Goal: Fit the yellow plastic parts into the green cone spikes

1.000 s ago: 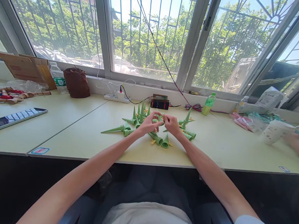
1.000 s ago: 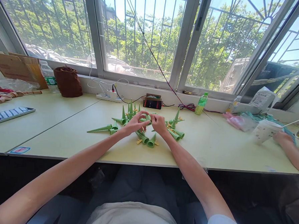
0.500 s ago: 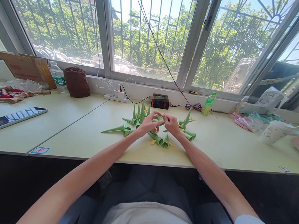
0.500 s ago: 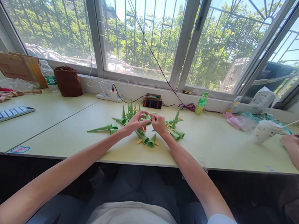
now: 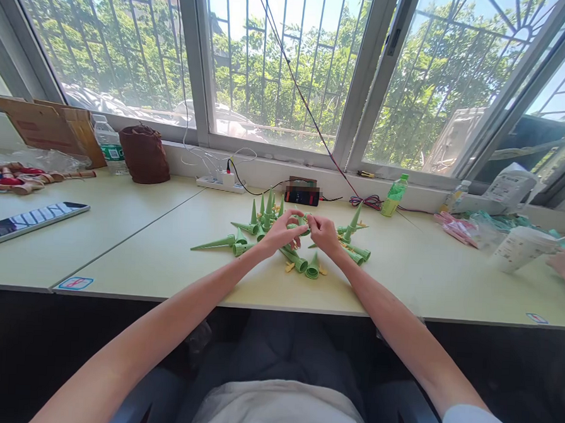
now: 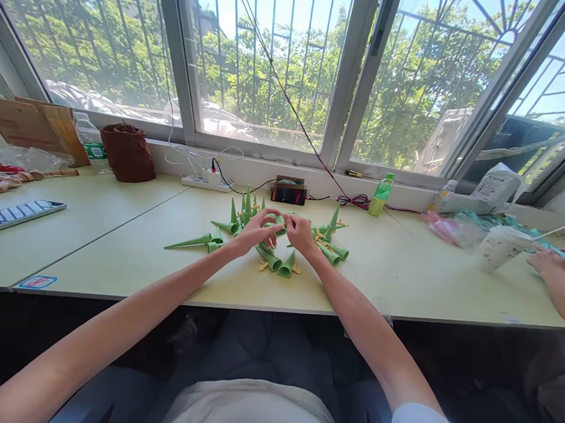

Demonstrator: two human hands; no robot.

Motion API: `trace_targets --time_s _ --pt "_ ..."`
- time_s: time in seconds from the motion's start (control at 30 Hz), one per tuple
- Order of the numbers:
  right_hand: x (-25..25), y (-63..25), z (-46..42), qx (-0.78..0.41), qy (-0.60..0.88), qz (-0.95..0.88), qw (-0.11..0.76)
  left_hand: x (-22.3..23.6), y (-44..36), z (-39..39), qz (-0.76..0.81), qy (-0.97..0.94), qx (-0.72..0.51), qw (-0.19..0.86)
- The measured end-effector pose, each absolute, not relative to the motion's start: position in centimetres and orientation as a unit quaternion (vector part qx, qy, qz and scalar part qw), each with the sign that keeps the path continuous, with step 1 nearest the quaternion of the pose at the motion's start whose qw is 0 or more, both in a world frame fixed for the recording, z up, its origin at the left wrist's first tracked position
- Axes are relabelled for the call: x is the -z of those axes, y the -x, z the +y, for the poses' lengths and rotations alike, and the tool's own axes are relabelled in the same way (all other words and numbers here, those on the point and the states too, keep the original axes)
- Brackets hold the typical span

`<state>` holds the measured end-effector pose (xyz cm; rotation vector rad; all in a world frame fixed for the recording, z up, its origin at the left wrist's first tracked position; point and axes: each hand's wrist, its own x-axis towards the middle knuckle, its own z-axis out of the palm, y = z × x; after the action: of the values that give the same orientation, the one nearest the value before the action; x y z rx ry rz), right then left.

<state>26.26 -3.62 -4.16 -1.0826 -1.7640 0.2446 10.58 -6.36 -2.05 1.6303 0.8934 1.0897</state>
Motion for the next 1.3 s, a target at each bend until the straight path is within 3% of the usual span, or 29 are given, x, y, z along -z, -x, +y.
trace_targets --time_s 0.57,0.8,1.03,1.3 --pt "4.4 -26.2 -3.4 -0.104 0.444 -0.734 0.503 2.3 -10.6 -6.0 0.352 -0.663 -0.459 0.474" --pt "4.4 -26.3 -3.4 -0.118 0.448 -0.736 0.495 3.1 -10.5 -5.5 0.347 -0.717 -0.461 0.391" --pt "4.1 -26.4 -3.6 -0.129 0.465 -0.731 0.482 3.8 -10.4 -5.5 0.324 -0.798 -0.459 0.219" --pt "4.5 -26.3 -3.0 -0.120 0.471 -0.722 0.492 3.6 -10.6 -5.1 0.356 -0.788 -0.446 0.233"
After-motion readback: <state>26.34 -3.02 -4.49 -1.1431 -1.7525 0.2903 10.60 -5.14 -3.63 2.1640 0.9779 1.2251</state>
